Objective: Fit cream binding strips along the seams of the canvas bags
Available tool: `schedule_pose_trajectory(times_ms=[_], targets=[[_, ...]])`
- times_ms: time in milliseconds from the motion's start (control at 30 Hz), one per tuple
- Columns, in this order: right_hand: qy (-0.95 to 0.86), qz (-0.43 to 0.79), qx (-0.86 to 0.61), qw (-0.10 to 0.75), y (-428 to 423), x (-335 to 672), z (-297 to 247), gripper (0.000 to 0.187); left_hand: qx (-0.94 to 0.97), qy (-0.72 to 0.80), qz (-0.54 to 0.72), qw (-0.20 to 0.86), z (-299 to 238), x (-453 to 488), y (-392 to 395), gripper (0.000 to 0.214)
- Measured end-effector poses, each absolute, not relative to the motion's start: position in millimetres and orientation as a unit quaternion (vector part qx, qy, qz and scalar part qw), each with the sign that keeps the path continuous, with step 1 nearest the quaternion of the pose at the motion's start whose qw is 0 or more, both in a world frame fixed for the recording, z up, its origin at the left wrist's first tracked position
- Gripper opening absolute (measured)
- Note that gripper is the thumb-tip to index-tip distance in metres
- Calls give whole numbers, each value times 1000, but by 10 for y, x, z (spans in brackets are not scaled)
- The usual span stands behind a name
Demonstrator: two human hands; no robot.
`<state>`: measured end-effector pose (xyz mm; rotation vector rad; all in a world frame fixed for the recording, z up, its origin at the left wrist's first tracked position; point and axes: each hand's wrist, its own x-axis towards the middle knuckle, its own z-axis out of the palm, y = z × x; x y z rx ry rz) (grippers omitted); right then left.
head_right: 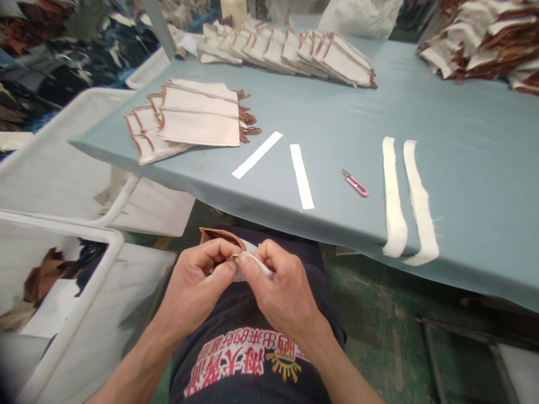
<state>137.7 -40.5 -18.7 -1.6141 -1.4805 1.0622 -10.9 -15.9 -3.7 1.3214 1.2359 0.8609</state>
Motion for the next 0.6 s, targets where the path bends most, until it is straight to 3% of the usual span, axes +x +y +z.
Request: schedule_pose_trajectory(times_ms=[233, 433, 600], targets=[[-551, 431, -607, 378, -402, 1380, -189, 31, 644, 507, 334, 466, 73, -152, -176, 19], [-549, 422, -603, 396, -405, 1374, -120, 31, 604, 426, 302, 603, 76, -248, -87, 15], [-546, 457, -584, 391, -444, 1356, -29, 33, 569, 378, 320, 657, -2, -335, -31, 18]])
